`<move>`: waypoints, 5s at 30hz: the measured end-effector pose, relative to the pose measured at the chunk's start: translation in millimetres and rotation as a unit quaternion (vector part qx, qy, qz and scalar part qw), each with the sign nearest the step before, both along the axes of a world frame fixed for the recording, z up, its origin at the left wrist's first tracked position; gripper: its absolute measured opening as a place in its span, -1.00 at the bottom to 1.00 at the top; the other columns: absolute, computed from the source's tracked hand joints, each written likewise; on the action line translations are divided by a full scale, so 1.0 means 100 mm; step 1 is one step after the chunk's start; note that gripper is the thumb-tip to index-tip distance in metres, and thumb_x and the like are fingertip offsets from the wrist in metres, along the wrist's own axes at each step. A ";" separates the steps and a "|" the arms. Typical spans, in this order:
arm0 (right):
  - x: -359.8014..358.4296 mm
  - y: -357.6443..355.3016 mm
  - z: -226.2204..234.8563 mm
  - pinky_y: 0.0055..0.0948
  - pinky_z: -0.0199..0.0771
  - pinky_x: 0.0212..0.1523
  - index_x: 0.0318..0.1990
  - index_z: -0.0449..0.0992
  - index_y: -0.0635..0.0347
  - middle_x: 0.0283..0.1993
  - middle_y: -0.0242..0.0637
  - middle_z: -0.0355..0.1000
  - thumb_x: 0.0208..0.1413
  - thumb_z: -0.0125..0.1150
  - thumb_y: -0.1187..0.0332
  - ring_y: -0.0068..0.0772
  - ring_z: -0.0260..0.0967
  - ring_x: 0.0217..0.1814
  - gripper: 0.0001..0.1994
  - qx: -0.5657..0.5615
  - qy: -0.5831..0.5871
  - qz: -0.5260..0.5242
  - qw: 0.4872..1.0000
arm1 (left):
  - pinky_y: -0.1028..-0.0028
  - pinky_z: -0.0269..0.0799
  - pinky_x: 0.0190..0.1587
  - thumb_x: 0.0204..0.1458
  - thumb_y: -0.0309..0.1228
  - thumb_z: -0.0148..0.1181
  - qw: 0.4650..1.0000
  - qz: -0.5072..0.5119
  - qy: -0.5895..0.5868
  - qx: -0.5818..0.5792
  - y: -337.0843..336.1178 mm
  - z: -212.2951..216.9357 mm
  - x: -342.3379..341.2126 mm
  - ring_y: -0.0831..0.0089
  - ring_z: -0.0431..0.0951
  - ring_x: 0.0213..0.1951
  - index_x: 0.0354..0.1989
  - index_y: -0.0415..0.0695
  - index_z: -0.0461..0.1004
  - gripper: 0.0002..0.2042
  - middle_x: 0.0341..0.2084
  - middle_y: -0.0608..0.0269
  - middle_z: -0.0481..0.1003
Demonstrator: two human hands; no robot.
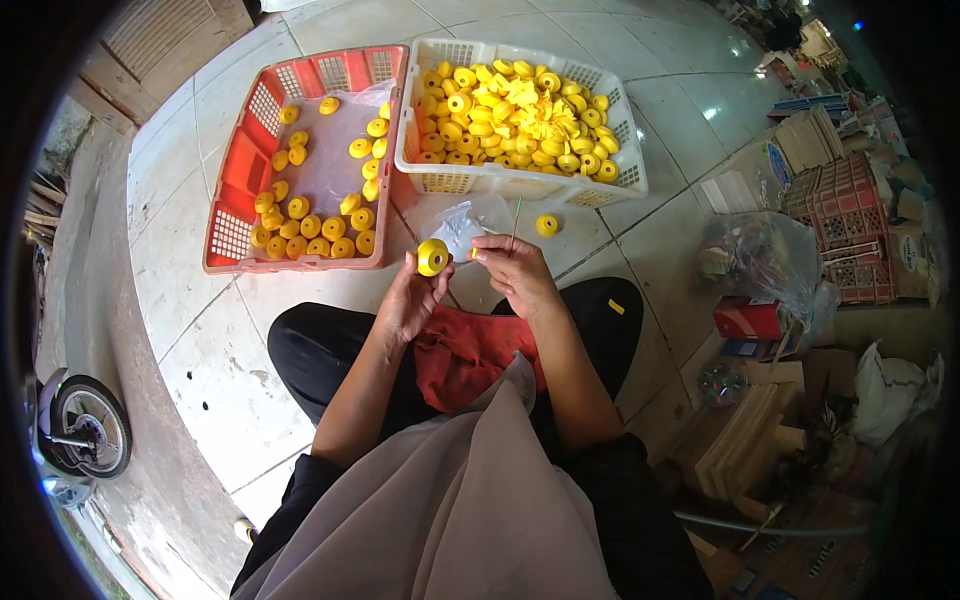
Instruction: Applying glue or paste to rubber ducks for assembly.
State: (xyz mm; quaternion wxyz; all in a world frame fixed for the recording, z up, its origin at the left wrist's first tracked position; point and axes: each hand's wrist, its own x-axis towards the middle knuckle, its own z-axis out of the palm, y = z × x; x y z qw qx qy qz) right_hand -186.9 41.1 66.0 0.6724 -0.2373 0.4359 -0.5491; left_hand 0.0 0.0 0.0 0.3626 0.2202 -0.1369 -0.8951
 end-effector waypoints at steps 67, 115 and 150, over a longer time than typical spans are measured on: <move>0.35 0.09 0.13 -0.44 0.51 -0.17 -0.29 0.40 0.39 -0.30 -0.17 0.43 0.14 -0.03 0.54 -0.40 0.45 -0.24 -0.91 -0.119 0.245 -0.046 0.961 | 0.40 0.52 -0.20 0.02 -0.55 0.11 0.991 0.061 -0.079 -0.089 0.07 0.04 -0.08 0.34 0.53 -0.23 -0.14 -0.11 0.20 -0.73 -0.24 0.13 0.46; 0.49 -0.01 0.00 -0.36 0.42 -0.33 -0.44 0.42 0.27 -0.44 -0.17 0.45 -0.12 0.13 0.61 -0.15 0.45 -0.37 -0.93 -0.279 0.585 -0.072 0.758 | 0.54 0.33 0.01 -0.11 -0.75 0.14 0.970 0.089 -0.094 -0.207 0.09 0.05 -0.08 0.53 0.39 -0.09 -0.01 -0.16 0.21 -0.54 -0.12 0.29 0.34; 0.60 0.01 -0.12 -0.51 0.43 -0.24 -0.41 0.44 0.34 -0.42 -0.22 0.49 -0.04 0.09 0.63 -0.44 0.47 -0.32 -0.96 -0.228 0.463 -0.133 0.846 | 0.53 0.40 -0.10 -0.09 -0.73 0.14 0.977 0.127 -0.035 -0.169 0.11 0.00 -0.11 0.49 0.40 -0.12 -0.06 -0.10 0.20 -0.57 -0.16 0.26 0.36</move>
